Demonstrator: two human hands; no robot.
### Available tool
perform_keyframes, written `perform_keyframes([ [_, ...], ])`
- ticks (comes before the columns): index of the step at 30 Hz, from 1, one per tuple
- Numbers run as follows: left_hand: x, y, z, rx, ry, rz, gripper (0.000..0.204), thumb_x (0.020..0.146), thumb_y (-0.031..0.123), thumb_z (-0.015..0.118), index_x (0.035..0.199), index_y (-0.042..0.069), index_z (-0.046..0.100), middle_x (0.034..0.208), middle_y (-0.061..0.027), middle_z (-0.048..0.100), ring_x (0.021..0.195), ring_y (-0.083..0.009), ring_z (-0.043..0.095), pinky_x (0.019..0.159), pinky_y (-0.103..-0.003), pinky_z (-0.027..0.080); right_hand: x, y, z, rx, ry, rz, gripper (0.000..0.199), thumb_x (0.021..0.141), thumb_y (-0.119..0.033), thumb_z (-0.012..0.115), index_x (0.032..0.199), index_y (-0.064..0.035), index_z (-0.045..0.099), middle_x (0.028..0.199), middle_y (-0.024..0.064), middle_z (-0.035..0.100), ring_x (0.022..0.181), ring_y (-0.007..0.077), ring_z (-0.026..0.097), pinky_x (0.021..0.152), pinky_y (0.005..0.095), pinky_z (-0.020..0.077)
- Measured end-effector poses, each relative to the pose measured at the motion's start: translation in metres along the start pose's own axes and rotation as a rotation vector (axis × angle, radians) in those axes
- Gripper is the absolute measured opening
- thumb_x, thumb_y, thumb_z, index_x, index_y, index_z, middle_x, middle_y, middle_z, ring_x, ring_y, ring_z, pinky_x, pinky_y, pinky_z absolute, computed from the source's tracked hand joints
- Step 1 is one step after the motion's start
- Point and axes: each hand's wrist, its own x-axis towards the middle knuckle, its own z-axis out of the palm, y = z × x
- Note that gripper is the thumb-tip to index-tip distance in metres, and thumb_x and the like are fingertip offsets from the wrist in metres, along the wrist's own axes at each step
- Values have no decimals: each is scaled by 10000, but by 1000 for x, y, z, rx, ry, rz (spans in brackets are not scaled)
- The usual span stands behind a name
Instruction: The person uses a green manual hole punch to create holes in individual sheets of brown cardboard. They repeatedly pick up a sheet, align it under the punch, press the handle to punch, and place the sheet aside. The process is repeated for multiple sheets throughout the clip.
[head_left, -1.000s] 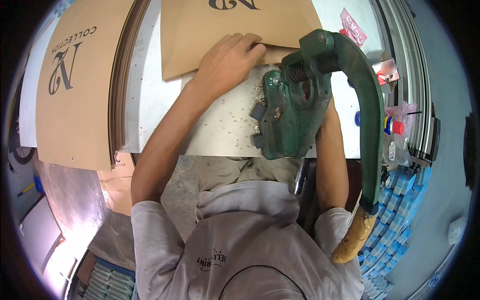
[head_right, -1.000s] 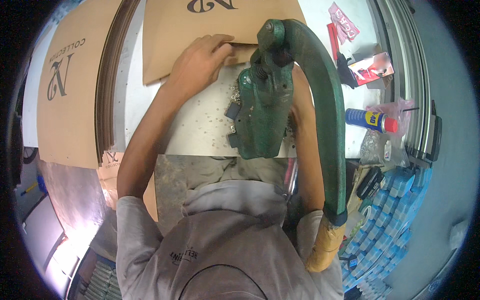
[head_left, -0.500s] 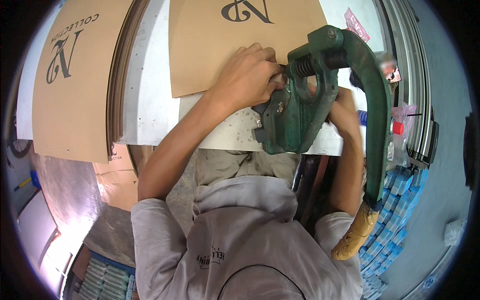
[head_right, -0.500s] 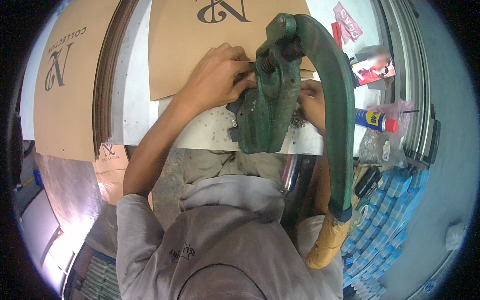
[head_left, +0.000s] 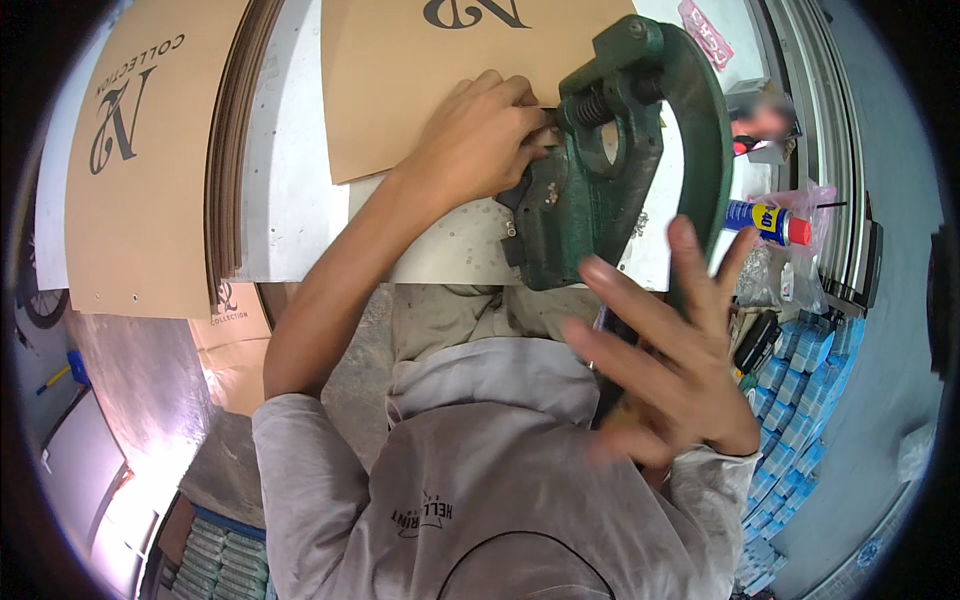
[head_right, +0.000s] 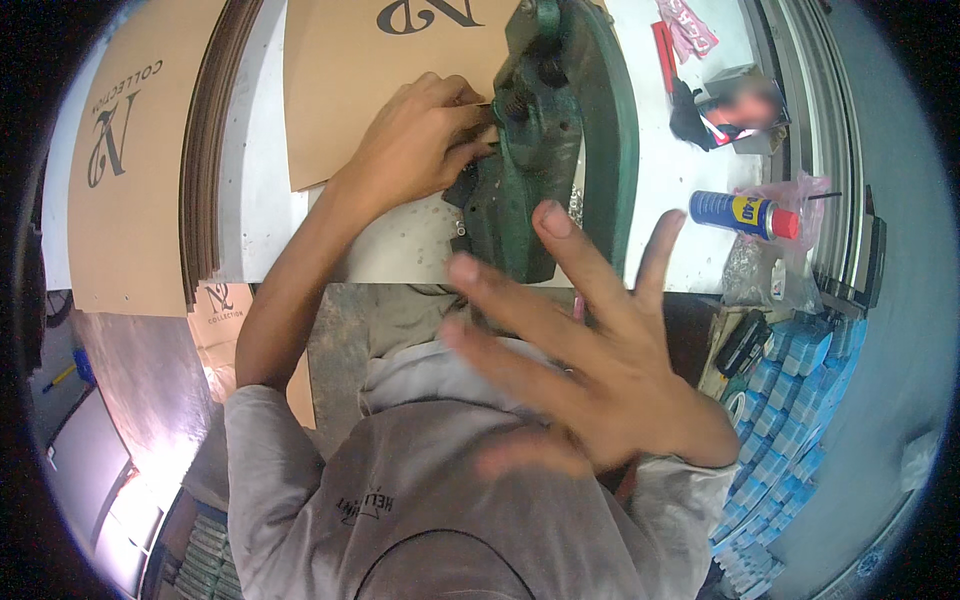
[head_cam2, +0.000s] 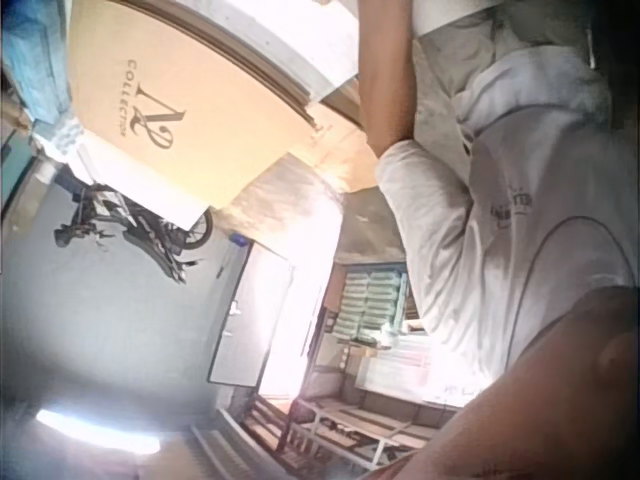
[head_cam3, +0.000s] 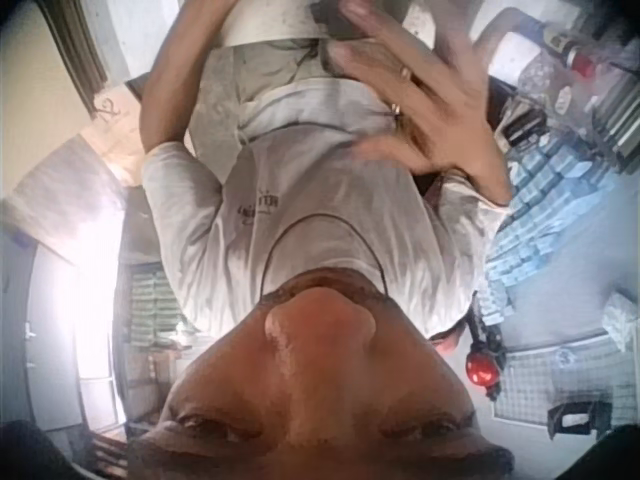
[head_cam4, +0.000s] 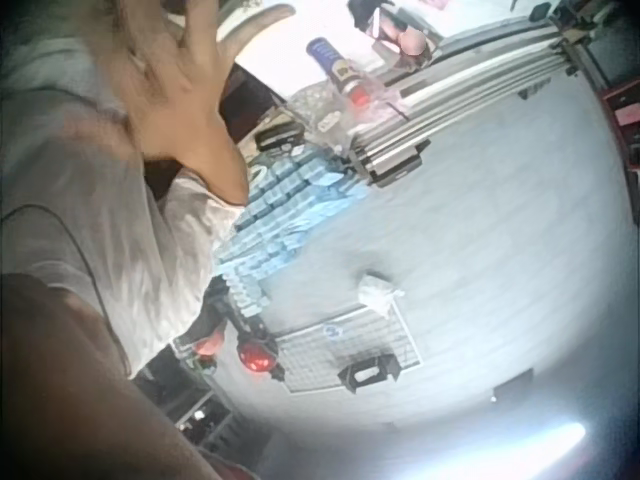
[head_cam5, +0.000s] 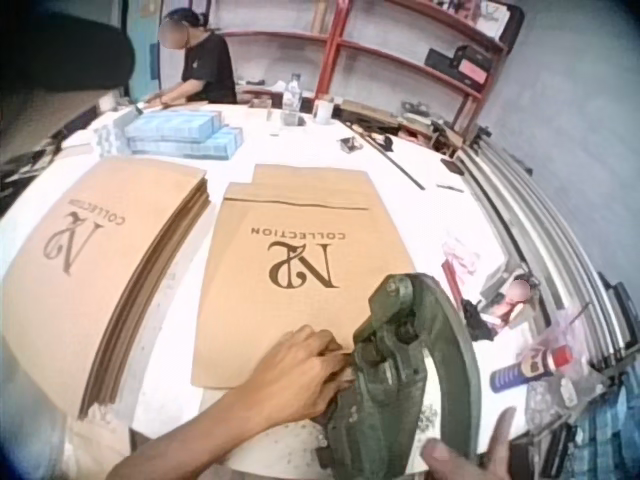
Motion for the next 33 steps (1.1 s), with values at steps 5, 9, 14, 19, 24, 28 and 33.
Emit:
perform_keyframes([
  [5, 4, -19, 7, 312, 114, 87, 300, 783, 96, 734, 1077, 122, 788, 1213, -64, 698, 1098, -291, 613, 948, -416, 504, 5, 38, 13, 625, 789, 86, 399, 940, -269, 694, 1268, -45, 665, 1332, 172, 647, 1216, 344, 604, 1130, 488, 387],
  [9, 1, -27, 22, 238, 198, 150, 310, 763, 109, 748, 1066, 147, 797, 1263, -47, 691, 1145, -290, 596, 988, -424, 479, 2, 105, 46, 348, 893, 400, 232, 919, -91, 718, 1131, 1, 701, 1108, 148, 706, 1015, 237, 682, 892, 373, 542],
  [14, -34, -25, -25, 79, 157, 76, 116, 790, 98, 828, 851, 33, 754, 1284, -123, 676, 1176, -320, 601, 943, -388, 494, -3, 161, 116, 302, 348, 506, 193, 861, -86, 705, 1011, 31, 740, 1043, 196, 699, 897, 308, 704, 819, 379, 545],
  [19, -37, -26, -49, 183, 150, -61, 315, 825, 146, 842, 1089, 41, 705, 1242, -163, 689, 1217, -366, 594, 985, -438, 513, 7, 172, 131, 252, 331, 481, 263, 830, -48, 730, 1085, 15, 709, 1053, 140, 673, 925, 301, 639, 822, 378, 508],
  [24, -43, -71, -55, 289, 79, -30, 370, 933, 236, 755, 1206, 20, 633, 1275, -217, 687, 1287, -410, 596, 1026, -473, 510, -1, 178, 141, 502, 337, 489, 417, 782, -46, 761, 1182, 28, 669, 1141, 187, 691, 1052, 370, 661, 945, 389, 515],
  [28, -32, -60, -66, 37, -47, -283, 366, 987, 279, 700, 1219, 18, 594, 1165, -216, 732, 1087, -416, 705, 910, -465, 575, -1, 178, 139, 333, 278, 486, 467, 763, -19, 804, 1204, 32, 661, 1140, 190, 723, 1037, 277, 696, 952, 397, 523],
  [33, -24, -69, -50, 139, 16, -181, 323, 998, 282, 683, 1192, 48, 574, 1047, -189, 755, 965, -411, 732, 820, -454, 597, 6, 177, 137, 567, 425, 542, 339, 812, -40, 798, 1126, 40, 696, 1073, 126, 743, 961, 198, 692, 878, 356, 543],
])
